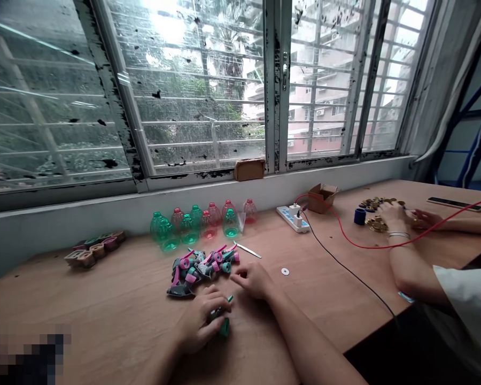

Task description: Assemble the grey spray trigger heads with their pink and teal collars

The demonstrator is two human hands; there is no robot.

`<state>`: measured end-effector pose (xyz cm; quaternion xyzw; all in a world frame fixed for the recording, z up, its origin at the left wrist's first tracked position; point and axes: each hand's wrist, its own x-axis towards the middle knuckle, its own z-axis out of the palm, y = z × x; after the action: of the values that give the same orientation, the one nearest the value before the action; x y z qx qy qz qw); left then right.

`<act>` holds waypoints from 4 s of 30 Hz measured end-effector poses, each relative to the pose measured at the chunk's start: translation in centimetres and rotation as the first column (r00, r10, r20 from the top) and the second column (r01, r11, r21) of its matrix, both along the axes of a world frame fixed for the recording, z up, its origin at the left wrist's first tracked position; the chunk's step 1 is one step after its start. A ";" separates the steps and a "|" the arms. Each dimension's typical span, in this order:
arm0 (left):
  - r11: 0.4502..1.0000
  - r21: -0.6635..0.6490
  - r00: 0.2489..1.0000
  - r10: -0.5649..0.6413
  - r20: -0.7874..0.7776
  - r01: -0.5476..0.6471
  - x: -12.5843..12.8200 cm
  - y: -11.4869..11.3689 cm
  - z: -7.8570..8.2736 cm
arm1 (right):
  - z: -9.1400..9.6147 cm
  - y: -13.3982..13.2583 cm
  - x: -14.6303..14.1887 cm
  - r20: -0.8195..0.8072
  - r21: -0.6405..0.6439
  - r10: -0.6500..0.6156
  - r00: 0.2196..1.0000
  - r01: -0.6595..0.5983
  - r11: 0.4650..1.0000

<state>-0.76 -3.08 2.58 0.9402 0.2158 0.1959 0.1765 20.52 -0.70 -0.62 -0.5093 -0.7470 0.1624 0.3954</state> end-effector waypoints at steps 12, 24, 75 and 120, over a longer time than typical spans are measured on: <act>0.999 0.043 0.983 0.013 -0.181 -0.005 0.0 0.0 -0.3 | -0.5 -0.6 11.7 0.419 -0.278 -0.360 0.834 0.495 0.823; 0.995 -0.076 0.998 0.059 0.032 -0.057 -0.1 0.3 -1.0 | -0.2 -1.0 11.2 0.333 -0.374 -0.324 0.886 0.439 0.817; 0.955 -0.262 0.958 0.195 0.209 -0.137 1.1 0.3 -1.8 | 0.6 -2.3 -1.1 -0.579 -0.100 0.284 0.765 -0.412 0.906; 0.957 -0.256 0.956 0.192 0.220 -0.133 1.3 0.2 -1.6 | -0.3 -1.7 -0.4 -0.441 -0.036 0.328 0.835 -0.382 0.924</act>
<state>0.50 -2.85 1.02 0.8599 0.2915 0.2960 0.2966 20.10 -2.44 -0.90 -0.3368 -0.7121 0.3859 0.4801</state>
